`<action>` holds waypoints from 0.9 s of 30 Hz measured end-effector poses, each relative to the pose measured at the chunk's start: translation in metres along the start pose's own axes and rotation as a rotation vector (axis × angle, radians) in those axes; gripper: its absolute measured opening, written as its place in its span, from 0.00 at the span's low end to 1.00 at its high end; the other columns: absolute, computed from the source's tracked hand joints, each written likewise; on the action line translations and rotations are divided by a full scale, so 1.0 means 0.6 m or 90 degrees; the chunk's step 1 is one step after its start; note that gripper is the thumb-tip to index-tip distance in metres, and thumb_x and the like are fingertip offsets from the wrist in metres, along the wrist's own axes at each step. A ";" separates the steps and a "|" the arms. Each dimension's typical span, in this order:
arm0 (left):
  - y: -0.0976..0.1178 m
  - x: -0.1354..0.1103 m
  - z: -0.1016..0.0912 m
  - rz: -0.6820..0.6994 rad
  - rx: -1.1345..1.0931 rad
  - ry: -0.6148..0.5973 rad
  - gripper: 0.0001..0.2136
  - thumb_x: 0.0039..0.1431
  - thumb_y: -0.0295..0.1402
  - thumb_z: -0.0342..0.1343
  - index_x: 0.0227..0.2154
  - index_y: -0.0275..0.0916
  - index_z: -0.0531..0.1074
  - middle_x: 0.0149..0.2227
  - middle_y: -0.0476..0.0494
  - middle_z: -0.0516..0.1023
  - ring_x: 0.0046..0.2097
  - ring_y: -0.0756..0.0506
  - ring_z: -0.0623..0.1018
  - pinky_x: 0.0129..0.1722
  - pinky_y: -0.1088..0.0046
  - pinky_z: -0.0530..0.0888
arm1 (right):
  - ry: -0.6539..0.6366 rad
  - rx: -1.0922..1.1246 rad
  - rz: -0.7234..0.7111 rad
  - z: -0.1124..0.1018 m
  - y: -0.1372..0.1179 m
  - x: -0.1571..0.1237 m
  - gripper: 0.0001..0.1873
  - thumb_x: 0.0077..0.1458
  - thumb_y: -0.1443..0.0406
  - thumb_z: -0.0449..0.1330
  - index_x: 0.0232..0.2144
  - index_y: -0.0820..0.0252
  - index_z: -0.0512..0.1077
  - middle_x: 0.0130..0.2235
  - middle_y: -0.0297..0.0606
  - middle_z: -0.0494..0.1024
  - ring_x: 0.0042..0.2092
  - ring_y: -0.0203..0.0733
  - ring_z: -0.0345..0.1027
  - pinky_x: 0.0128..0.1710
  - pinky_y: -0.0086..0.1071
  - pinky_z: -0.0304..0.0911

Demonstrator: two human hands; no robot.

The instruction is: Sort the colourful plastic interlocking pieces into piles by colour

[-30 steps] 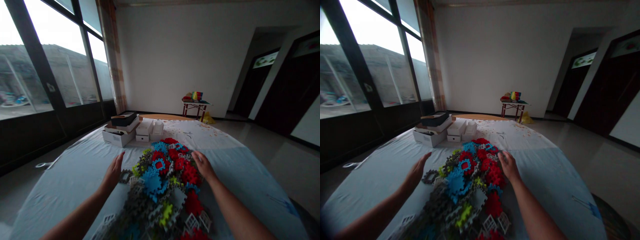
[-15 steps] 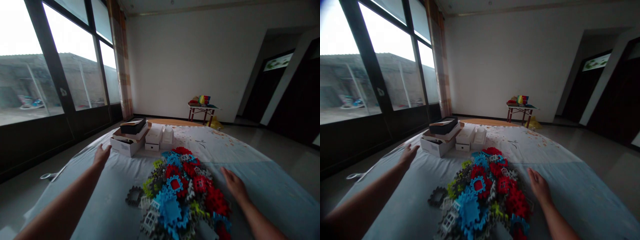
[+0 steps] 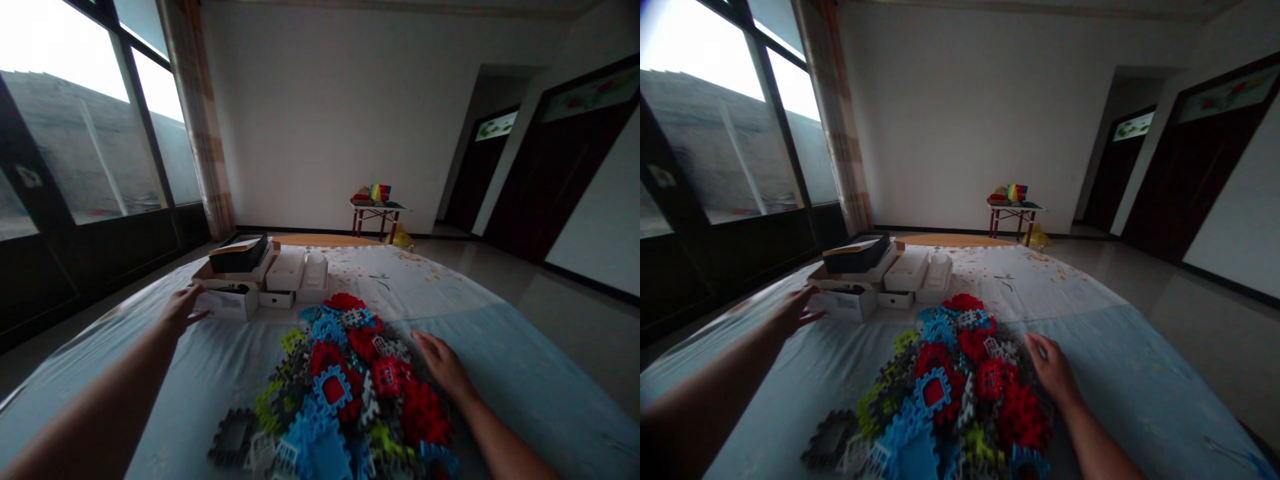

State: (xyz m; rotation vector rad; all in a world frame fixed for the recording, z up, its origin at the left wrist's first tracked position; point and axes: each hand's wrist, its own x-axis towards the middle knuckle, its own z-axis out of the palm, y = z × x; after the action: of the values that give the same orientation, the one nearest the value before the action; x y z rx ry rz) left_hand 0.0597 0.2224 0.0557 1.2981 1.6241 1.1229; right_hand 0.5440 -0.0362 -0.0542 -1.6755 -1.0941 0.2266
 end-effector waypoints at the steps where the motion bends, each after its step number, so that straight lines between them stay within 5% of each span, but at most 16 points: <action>1: 0.003 0.000 0.014 -0.014 -0.011 -0.007 0.16 0.57 0.40 0.49 0.43 0.34 0.65 0.37 0.43 0.70 0.34 0.50 0.72 0.31 0.70 0.73 | 0.001 -0.006 -0.003 0.000 -0.002 -0.001 0.24 0.46 0.48 0.54 0.35 0.60 0.74 0.40 0.46 0.77 0.45 0.50 0.69 0.50 0.44 0.60; 7: 0.025 -0.005 0.080 -0.068 -0.054 -0.028 0.20 0.55 0.44 0.50 0.45 0.35 0.64 0.40 0.42 0.69 0.36 0.48 0.71 0.32 0.68 0.73 | 0.004 -0.026 -0.033 -0.001 -0.021 -0.005 0.23 0.48 0.48 0.53 0.34 0.60 0.74 0.39 0.45 0.77 0.44 0.49 0.69 0.49 0.42 0.61; 19: 0.046 0.005 0.115 -0.103 -0.059 0.038 0.20 0.56 0.41 0.49 0.49 0.37 0.61 0.45 0.39 0.66 0.40 0.46 0.71 0.34 0.66 0.74 | -0.016 -0.076 -0.045 -0.006 -0.039 -0.010 0.23 0.50 0.49 0.51 0.35 0.60 0.73 0.39 0.45 0.77 0.44 0.47 0.68 0.49 0.41 0.61; 27: 0.057 -0.010 0.180 -0.068 -0.098 -0.036 0.19 0.56 0.40 0.50 0.47 0.36 0.63 0.44 0.40 0.68 0.40 0.46 0.71 0.36 0.65 0.73 | -0.023 -0.090 -0.046 -0.005 -0.045 -0.010 0.23 0.51 0.49 0.51 0.36 0.61 0.73 0.40 0.46 0.76 0.44 0.47 0.68 0.49 0.41 0.60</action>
State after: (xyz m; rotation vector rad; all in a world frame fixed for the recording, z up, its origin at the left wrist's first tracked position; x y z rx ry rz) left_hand 0.1716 0.2386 0.0530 1.1208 1.5165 1.1132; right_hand 0.5280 -0.0426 -0.0326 -1.7594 -1.2195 0.1365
